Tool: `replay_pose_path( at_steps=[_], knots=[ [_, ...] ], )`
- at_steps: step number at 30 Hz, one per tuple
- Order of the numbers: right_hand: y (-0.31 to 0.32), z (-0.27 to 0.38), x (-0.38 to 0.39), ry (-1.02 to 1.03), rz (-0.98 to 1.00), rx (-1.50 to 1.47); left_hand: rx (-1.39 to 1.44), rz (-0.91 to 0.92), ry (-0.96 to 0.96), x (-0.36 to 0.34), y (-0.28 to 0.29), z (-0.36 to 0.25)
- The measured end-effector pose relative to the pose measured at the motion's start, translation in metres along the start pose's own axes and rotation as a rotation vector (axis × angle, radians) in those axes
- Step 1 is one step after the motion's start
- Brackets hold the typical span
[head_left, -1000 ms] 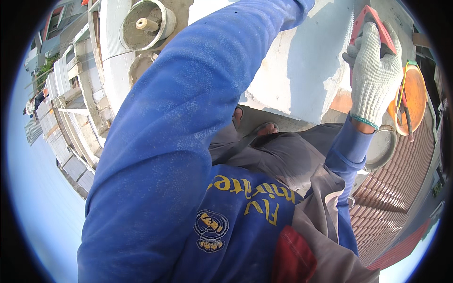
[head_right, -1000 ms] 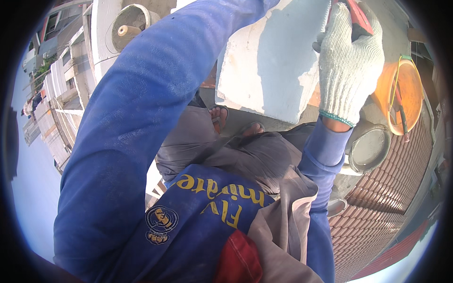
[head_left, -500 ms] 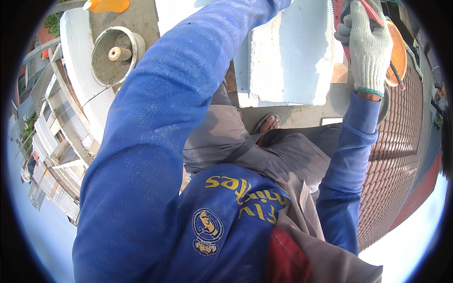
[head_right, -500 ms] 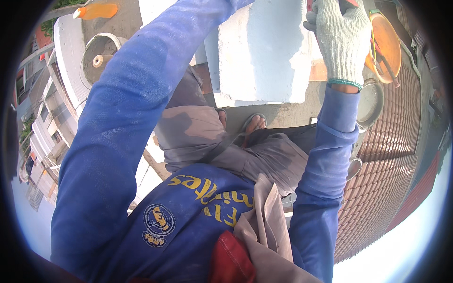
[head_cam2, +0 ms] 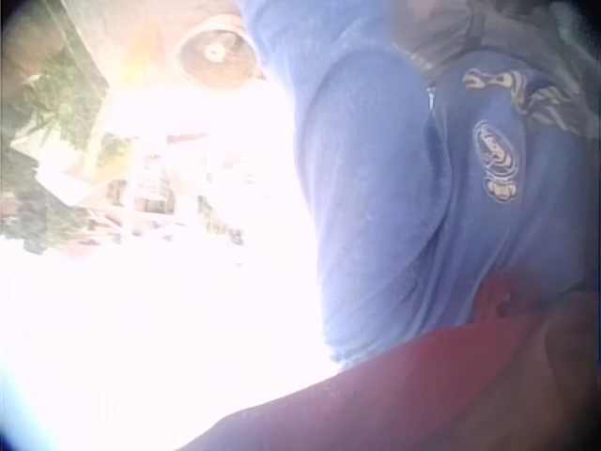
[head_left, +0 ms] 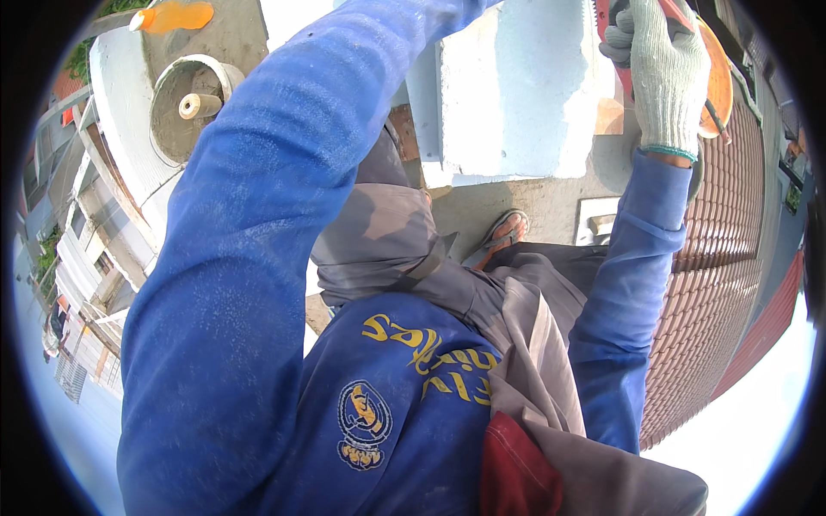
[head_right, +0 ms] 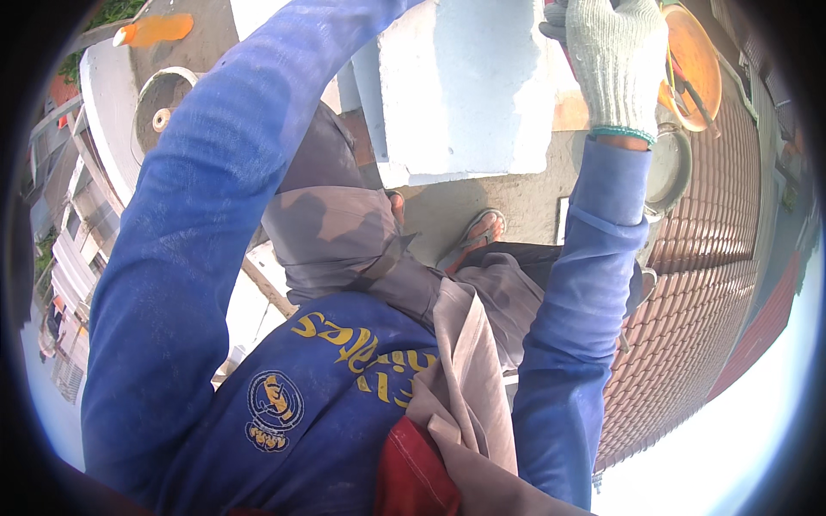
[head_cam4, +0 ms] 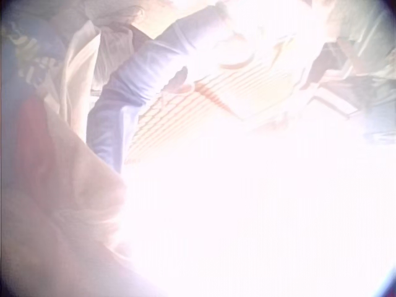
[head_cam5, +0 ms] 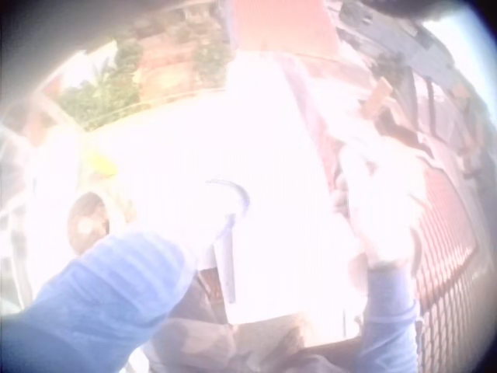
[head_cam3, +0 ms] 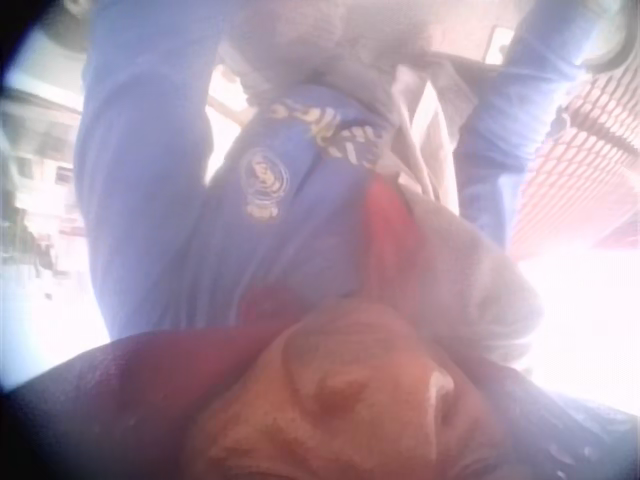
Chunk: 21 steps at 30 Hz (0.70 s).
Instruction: The person marks a white rectangular tile with a pencil, then uses a hand saw to cut it into smaller pieces. They repeatedly reposition the tile and saw to complete the cuts.
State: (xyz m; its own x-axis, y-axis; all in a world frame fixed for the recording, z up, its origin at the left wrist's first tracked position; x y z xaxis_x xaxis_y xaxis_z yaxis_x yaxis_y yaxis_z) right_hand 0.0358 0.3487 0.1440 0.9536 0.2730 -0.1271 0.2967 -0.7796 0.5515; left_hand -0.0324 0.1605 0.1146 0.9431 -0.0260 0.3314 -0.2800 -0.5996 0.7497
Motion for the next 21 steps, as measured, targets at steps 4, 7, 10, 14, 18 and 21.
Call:
replay_pose_path(
  at_steps=[4, 7, 10, 14, 18, 21],
  knots=[
    [-0.008, 0.006, -0.001, -0.044, 0.079, -0.950, -0.004, -0.013, 0.001, 0.007, -0.001, -0.002],
    [-0.008, 0.012, -0.004, -0.136, 0.142, -1.416, -0.014, -0.040, 0.012, 0.014, -0.002, -0.004],
    [-0.009, 0.015, -0.010, -0.194, 0.160, -1.709, -0.020, -0.071, 0.032, 0.022, -0.008, -0.005],
    [-0.016, 0.018, -0.017, -0.227, 0.118, -1.984, -0.034, -0.120, 0.075, 0.022, -0.025, 0.007],
    [-0.017, 0.023, -0.016, -0.261, 0.114, -1.989, -0.065, -0.175, 0.130, 0.015, -0.055, 0.032],
    [-0.012, 0.022, -0.012, -0.309, 0.072, -1.843, -0.090, -0.208, 0.191, 0.018, -0.071, 0.048]
  ],
)
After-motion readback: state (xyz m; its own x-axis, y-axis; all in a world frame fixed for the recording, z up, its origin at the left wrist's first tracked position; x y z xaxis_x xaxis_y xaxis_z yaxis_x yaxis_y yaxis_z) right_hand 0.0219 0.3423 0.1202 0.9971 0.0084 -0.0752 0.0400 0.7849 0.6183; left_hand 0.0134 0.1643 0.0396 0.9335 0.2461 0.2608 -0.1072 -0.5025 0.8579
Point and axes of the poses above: each hand's wrist, its own x-axis away from the middle knuckle, its own y-axis out of the back of the hand, z = x × y, the point moved 1 cm from there along -x, towards the middle knuckle, and after that the axes turned 14 degrees about z, right-handed, at the moved point
